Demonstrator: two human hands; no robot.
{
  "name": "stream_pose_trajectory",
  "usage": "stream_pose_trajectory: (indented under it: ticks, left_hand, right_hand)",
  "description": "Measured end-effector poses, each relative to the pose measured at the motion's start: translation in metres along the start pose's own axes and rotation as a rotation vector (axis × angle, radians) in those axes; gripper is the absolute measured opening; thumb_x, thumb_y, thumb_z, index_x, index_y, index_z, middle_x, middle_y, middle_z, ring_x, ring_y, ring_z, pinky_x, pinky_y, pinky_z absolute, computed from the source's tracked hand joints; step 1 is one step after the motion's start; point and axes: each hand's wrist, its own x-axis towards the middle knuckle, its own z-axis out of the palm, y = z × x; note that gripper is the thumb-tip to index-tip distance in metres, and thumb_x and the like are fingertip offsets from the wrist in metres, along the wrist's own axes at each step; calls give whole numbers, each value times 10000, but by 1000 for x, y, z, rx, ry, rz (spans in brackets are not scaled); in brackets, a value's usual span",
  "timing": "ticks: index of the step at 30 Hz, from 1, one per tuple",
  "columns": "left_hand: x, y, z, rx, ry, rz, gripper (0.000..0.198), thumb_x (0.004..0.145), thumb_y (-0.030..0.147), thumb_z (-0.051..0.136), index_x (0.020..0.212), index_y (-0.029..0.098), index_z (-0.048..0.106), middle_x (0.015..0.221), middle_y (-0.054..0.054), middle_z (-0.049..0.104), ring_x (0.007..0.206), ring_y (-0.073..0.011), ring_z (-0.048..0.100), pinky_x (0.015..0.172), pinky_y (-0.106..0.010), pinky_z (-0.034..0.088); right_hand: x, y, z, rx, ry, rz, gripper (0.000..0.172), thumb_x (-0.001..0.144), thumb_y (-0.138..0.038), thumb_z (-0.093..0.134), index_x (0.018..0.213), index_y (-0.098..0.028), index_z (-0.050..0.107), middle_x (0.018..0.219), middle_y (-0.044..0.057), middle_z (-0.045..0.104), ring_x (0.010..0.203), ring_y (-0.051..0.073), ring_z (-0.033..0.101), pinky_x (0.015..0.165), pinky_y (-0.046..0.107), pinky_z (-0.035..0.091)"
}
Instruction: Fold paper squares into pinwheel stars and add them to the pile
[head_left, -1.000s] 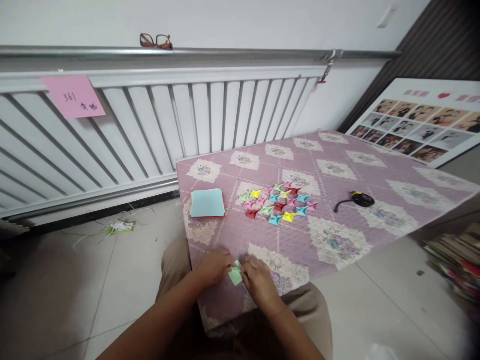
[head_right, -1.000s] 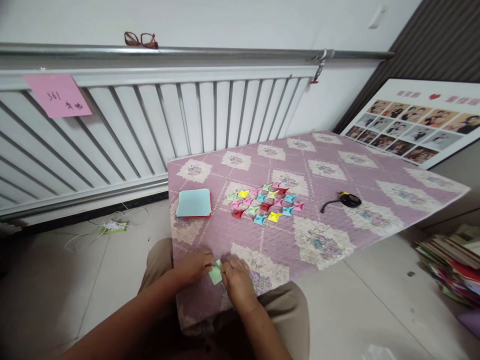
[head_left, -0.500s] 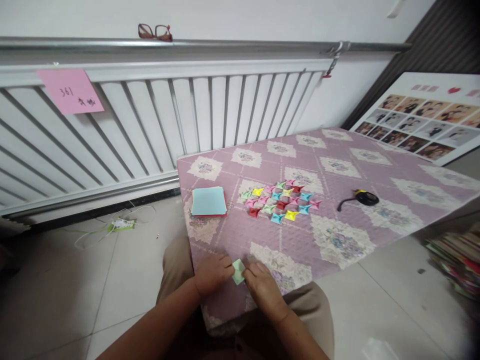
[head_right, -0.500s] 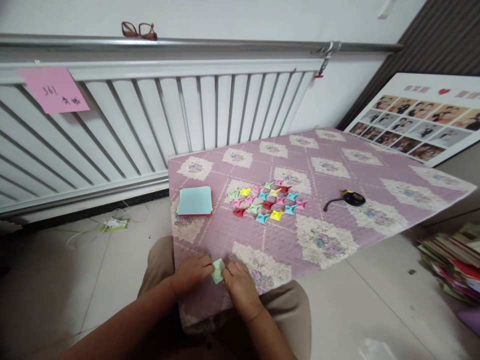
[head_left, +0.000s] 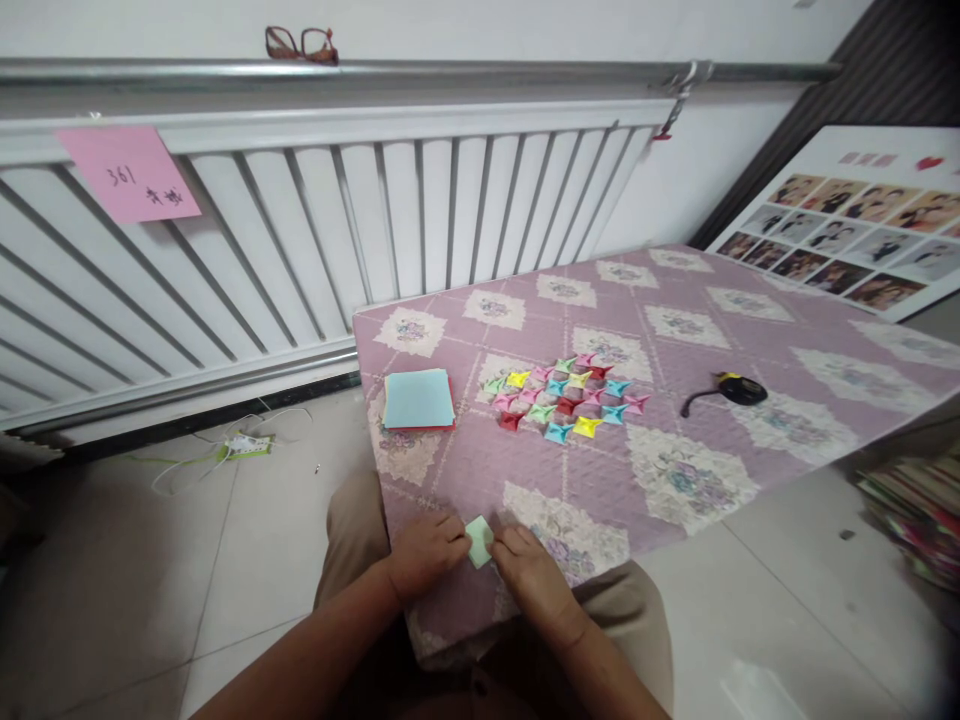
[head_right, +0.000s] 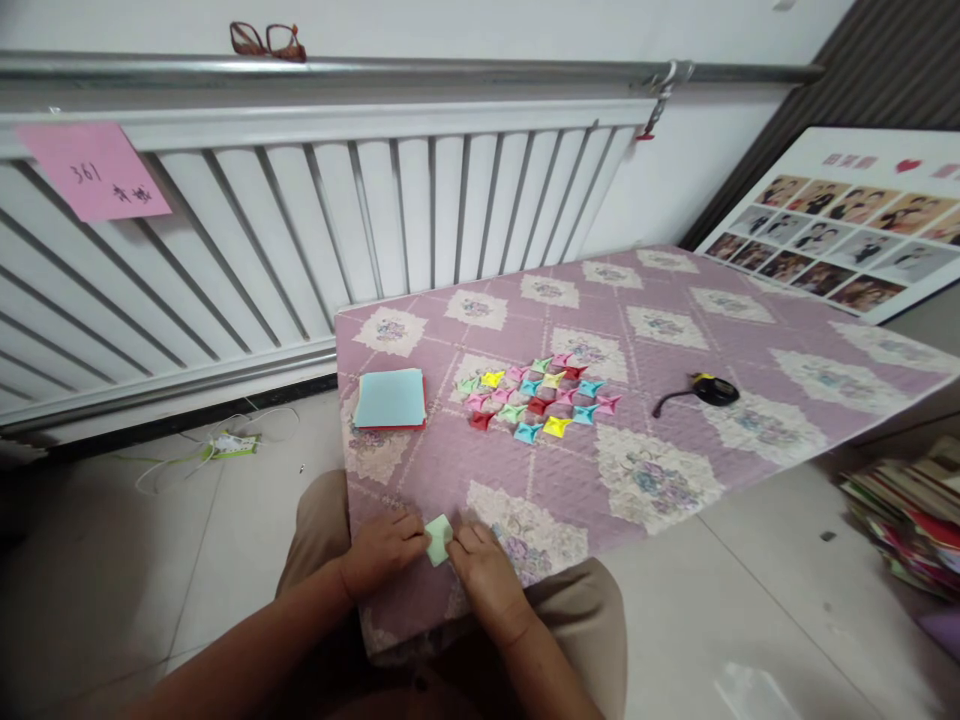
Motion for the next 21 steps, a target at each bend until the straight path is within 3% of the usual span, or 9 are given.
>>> stream_pose_trajectory:
  ticks: [10,16,21]
  left_hand:
    - [-3,5,-6,22,-7,5,183,967,187,421,1051,194,583,932,-52,588,848,-191,533,712,-301,433]
    - [-13,23,-9,89,-15,-68,324,961,226,440,1283,197,457,1089,-91,576,972,-237,530,802,-367,422]
    - [-16,36,-6,136,-61,-128,378,970,288,425,1341,215,413,1176,-100,549,1036,-246,506,822,-373,399]
  right_hand:
    - [-14,-3,6,-26,33,10,322,860,-80,523,1111,-250,631,1060,39,658,993,214,574,905,349,458]
    - [-29,-14,17,-176,85,93,397,828,-68,531,1186,-222,608,1171,82,644,1092,267,550,972,443,384]
    - [-28,-26,15,-208,116,210,324,868,-154,518,1158,-256,623,1185,49,649,1131,243,533,1001,446,322]
